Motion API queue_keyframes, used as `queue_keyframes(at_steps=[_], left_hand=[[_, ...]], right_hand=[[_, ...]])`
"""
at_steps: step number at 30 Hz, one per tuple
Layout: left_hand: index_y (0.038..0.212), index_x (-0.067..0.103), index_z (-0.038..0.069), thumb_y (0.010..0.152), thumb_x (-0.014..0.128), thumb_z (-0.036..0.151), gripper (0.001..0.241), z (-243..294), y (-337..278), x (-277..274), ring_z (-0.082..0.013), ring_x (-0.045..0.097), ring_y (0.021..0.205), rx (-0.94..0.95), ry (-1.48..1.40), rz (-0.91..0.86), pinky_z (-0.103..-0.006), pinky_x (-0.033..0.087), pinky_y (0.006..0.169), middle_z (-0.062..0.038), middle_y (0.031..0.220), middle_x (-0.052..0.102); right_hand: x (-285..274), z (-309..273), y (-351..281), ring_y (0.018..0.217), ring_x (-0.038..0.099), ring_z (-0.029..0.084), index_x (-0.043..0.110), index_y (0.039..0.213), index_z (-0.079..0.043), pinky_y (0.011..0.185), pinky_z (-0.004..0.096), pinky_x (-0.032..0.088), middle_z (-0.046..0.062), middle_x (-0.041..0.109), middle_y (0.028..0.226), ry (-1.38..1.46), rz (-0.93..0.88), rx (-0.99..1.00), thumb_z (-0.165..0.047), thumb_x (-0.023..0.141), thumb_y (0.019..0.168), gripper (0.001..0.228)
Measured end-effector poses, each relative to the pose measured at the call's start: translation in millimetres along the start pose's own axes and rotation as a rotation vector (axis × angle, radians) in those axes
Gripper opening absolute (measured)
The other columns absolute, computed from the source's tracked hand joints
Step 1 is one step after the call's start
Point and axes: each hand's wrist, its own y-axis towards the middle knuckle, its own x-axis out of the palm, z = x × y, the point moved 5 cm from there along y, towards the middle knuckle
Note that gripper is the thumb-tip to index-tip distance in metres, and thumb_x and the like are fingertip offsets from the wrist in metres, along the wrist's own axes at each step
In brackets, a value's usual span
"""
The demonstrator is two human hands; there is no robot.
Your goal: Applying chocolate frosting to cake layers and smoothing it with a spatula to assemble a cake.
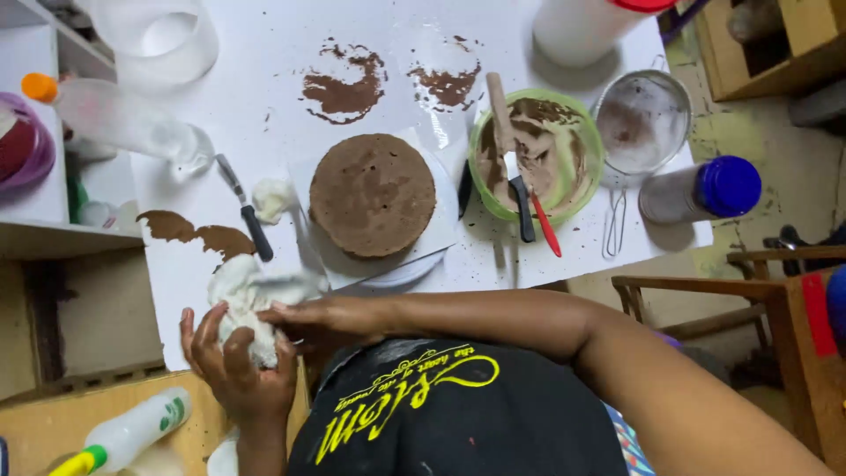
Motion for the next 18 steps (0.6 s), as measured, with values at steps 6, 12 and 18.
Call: queue_keyframes(at_steps=[6,12,18], left_hand=[[0.119,0.043,-0.001,0.108,0.055,0.014,0.022,-73,-51,34,-0.0446,0.065,0.089,0.035,0.026,0.126,-0.0492,0.053,0.076,-0.026,0.105,0.062],[0.13,0.068,0.017,0.099,0.067,0.027,0.032,-136,-33,37,-0.0358,0.065,0.108,-0.285,0.407,-0.228,-0.0473,0.054,0.077,-0.01,0.124,0.069],[0.122,0.063,0.015,0.107,0.053,0.029,0.024,-62,20,69,-0.0302,0.06,0.115,-0.308,-0.095,-0.328,-0.049,0.056,0.093,-0.011,0.127,0.064]], right_hand=[[2,-6,-24,0.155,0.031,0.019,0.039,0.157,-0.013,0.126,0.045,0.031,0.009,0.037,0.166,-0.093,-0.263,-0.209,-0.056,0.039,0.106,0.067],[-33,-61,-124,0.122,0.066,0.024,0.047,0.149,-0.016,0.102,0.039,0.057,0.013,0.057,0.147,-0.557,0.295,-0.663,-0.031,0.054,0.106,0.047],[-153,-21,-258,0.109,0.059,0.037,0.059,0.135,-0.005,0.086,0.045,0.053,0.021,0.063,0.12,-1.691,1.727,-0.43,0.0,0.072,0.088,0.048]])
